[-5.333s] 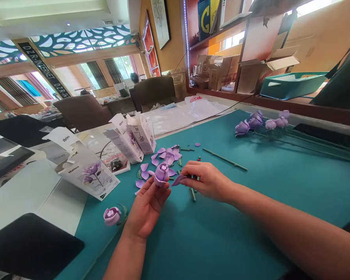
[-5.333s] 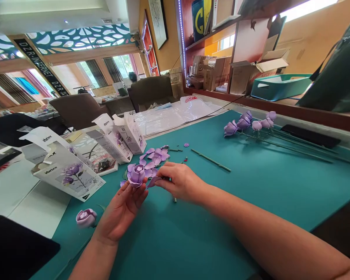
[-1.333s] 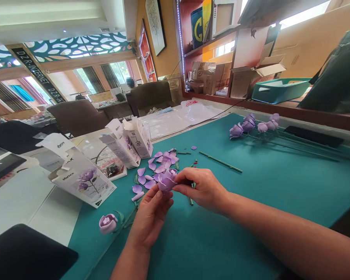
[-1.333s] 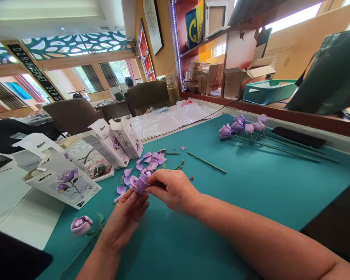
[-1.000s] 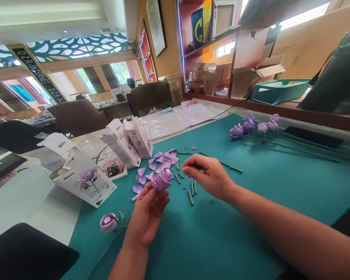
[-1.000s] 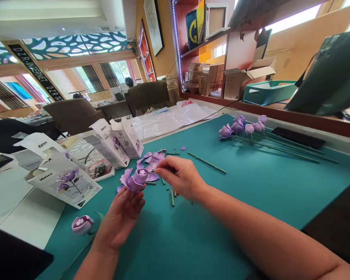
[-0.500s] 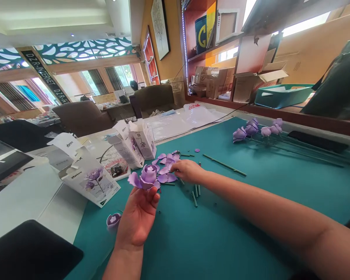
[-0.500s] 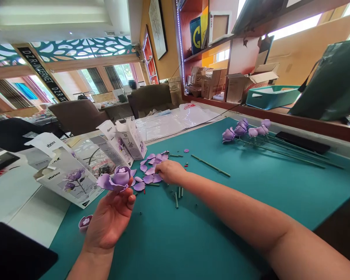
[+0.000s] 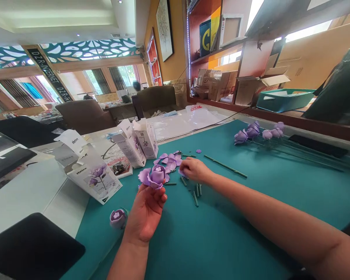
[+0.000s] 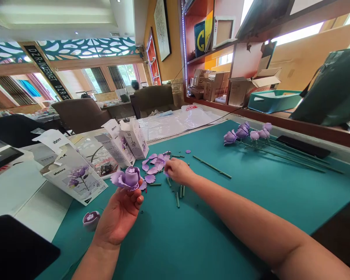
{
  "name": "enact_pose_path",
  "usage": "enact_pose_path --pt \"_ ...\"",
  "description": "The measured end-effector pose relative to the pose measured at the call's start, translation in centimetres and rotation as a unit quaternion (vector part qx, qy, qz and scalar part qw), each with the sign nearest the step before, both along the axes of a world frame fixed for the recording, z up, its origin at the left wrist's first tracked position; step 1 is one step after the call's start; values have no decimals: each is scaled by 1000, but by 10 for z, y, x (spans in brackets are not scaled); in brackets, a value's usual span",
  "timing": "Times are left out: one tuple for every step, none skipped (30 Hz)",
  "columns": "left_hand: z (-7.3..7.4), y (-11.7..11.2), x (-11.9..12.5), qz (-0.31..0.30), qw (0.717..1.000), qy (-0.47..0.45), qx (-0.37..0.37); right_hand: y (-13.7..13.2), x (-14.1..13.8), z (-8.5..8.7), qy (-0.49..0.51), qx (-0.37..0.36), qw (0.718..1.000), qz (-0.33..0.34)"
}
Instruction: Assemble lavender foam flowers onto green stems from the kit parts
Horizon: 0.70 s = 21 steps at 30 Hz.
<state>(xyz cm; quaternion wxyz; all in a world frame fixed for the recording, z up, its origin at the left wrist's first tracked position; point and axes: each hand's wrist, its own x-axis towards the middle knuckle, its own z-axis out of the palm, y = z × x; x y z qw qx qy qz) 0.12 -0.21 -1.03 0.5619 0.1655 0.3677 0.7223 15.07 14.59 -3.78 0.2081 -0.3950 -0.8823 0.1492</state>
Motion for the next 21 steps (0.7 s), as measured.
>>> enact_pose_path --pt "0 0 1 -2 1000 -1 -4 -1 8 3 12 -4 1000 -2" --pt "0 0 1 -4 1000 -2 -8 -2 15 5 29 -11 1000 -2" --pt "-1 0 2 -5 1000 -1 -11 -4 21 7 55 -20 998 -1" --pt "-1 1 3 -5 1000 1 -14 -5 27 8 89 -30 996 1" --pt "-1 1 3 -3 1000 2 -17 -7 31 9 125 -37 991 3" --pt "-2 2 3 -2 1000 3 -20 -9 35 9 159 -42 986 5" --pt "-3 2 3 -1 1000 4 -22 -12 38 10 185 -43 982 8" --pt "-3 3 3 1 1000 5 -25 -15 40 11 198 -41 979 11" --pt "-4 3 3 2 1000 6 -27 -18 41 14 203 -34 978 14" --pt "-5 3 3 2 1000 8 -29 -22 43 16 201 -25 979 19" --pt "-6 3 3 2 999 10 -31 -26 43 20 196 -14 980 26" --pt "-7 3 3 1 999 12 -33 -31 43 23 192 1 981 34" --pt "-8 3 3 0 999 14 -36 -36 43 27 193 8 980 50" --pt "-8 3 3 -2 999 15 -37 -40 43 30 195 6 978 67" --pt "-9 3 3 -3 999 17 -39 -45 41 33 196 -3 977 80" --pt "-9 3 4 -4 999 18 -41 -50 40 35 192 -16 977 85" --pt "-9 2 4 -4 999 19 -42 -54 39 36 184 -29 979 86" --pt "-8 2 5 -4 999 20 -44 -57 37 37 172 -37 981 83" --pt "-8 2 5 -3 999 20 -45 -60 35 37 160 -38 983 81" --pt "-7 3 6 -1 999 20 -47 -63 34 37 153 -33 984 85" --pt "-7 3 7 2 999 19 -49 -65 33 37 151 -24 984 93"
